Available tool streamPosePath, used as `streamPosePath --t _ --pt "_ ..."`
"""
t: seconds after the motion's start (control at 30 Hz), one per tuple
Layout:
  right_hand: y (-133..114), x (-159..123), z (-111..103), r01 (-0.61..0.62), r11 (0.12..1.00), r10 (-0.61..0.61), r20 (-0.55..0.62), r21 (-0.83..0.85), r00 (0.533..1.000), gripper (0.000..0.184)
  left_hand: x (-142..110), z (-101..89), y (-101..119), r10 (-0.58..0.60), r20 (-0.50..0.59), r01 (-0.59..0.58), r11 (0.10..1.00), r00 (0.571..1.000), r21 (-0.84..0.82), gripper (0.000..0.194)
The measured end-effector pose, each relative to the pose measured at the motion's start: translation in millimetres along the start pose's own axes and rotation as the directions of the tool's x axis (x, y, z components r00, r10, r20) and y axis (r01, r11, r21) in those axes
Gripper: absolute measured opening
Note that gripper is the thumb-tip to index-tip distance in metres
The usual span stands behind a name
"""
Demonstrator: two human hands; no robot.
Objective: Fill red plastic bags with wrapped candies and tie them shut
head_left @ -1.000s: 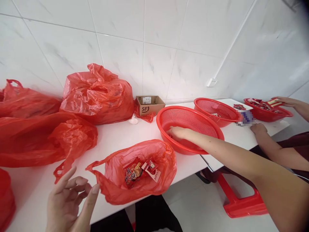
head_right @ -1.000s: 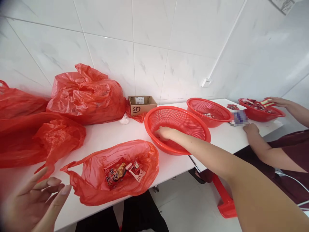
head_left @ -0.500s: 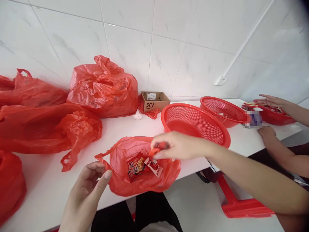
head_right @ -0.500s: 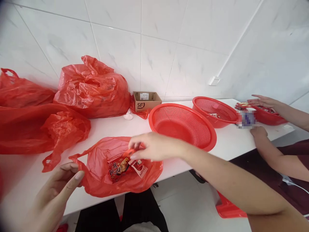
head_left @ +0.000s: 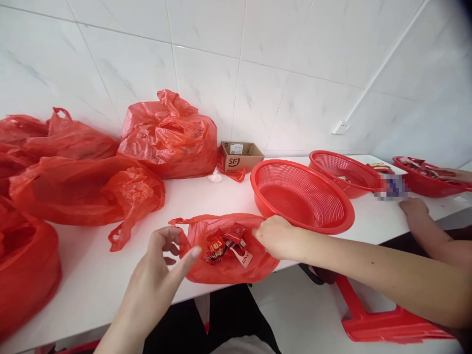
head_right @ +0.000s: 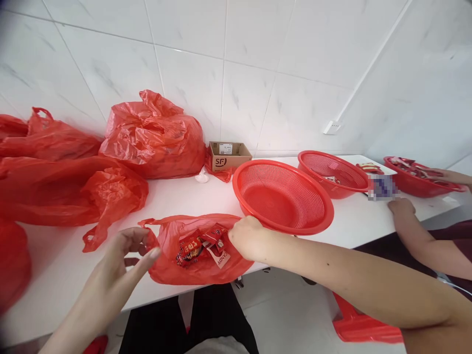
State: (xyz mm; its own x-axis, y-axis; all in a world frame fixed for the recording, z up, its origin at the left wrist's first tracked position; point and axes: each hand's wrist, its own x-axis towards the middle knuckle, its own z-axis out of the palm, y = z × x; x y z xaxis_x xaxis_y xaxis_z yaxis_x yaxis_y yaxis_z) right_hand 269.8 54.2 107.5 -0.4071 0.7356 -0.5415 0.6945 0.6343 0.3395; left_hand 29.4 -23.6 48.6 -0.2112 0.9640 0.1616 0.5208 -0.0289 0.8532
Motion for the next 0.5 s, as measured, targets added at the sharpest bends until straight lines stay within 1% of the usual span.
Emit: streamPosePath --t 0.03,0.07,0.1,0.13,0.17,0.2,0.23,0.27,0.3,0.33,0.37,0.4,0.43,0.47,0.5 --pt "2.3 -3.5 -0.9 0.015 1.000 -0.015 -0.008 0.023 1.000 0.023 5.5 1.2 -0.9 -0.024 0.007 0.024 0.999 1.000 0.038 0.045" --pt "7.0 -8.8 -3.5 0.035 0.997 -0.032 -0.041 0.071 0.999 0.021 11.1 -0.3 -2.4 -0.041 0.027 0.039 0.997 0.999 0.059 0.043" --pt "14.0 -16.0 -8.0 0.070 0.987 -0.055 -0.103 0.145 0.993 0.019 16.5 -4.3 -3.9 -0.046 0.064 0.042 0.997 0.997 0.059 0.041" --pt "22.9 -24.4 -14.0 0.116 0.964 -0.069 -0.198 0.238 0.978 0.018 21.2 -10.2 -5.0 -0.037 0.106 0.033 0.999 0.994 0.037 0.039" --pt "33.0 -33.3 -21.0 0.167 0.928 -0.057 -0.316 0.334 0.947 0.017 25.0 -17.0 -5.3 -0.021 0.126 0.021 1.000 0.992 0.002 0.038" --pt "43.3 -41.9 -28.5 0.219 0.882 -0.016 -0.439 0.416 0.898 0.016 27.8 -23.6 -4.7 -0.006 0.102 0.010 0.999 0.995 -0.038 0.037" --pt "52.9 -49.4 -35.7 0.265 0.838 0.045 -0.543 0.477 0.838 0.016 29.8 -28.9 -3.5 -0.002 0.042 0.005 0.997 0.999 -0.072 0.037" --pt "61.0 -55.3 -41.9 0.300 0.802 0.107 -0.618 0.516 0.779 0.016 31.0 -32.3 -2.1 -0.003 -0.035 0.000 0.996 0.999 -0.090 0.039" --pt "67.3 -59.4 -46.7 0.321 0.779 0.154 -0.660 0.539 0.735 0.017 31.7 -33.2 -1.0 0.001 -0.105 -0.009 0.997 0.994 -0.076 0.044" --pt "71.6 -61.5 -49.8 0.337 0.766 0.171 -0.679 0.548 0.715 0.017 32.0 -31.9 -0.5 0.014 -0.162 -0.018 1.000 0.987 -0.023 0.050" --pt "74.1 -62.0 -51.2 0.356 0.759 0.158 -0.685 0.545 0.711 0.017 32.1 -28.9 -1.1 0.033 -0.187 -0.022 0.998 0.982 0.061 0.057" --pt "75.6 -61.4 -51.1 0.372 0.755 0.138 -0.686 0.539 0.714 0.018 32.0 -25.5 -2.8 0.043 -0.158 -0.017 0.987 0.986 0.159 0.062" --pt "76.5 -60.4 -49.8 0.385 0.751 0.126 -0.690 0.536 0.713 0.019 31.9 -22.8 -5.3 0.032 -0.082 -0.011 0.969 0.996 0.247 0.061" --pt "77.4 -59.5 -47.9 0.394 0.746 0.131 -0.698 0.537 0.704 0.019 31.6 -22.1 -8.4 0.004 0.022 -0.010 0.952 1.000 0.307 0.054" --pt "78.8 -59.2 -45.8 0.399 0.737 0.151 -0.709 0.545 0.689 0.020 31.1 -24.5 -11.5 -0.031 0.133 -0.015 0.946 0.991 0.325 0.046"
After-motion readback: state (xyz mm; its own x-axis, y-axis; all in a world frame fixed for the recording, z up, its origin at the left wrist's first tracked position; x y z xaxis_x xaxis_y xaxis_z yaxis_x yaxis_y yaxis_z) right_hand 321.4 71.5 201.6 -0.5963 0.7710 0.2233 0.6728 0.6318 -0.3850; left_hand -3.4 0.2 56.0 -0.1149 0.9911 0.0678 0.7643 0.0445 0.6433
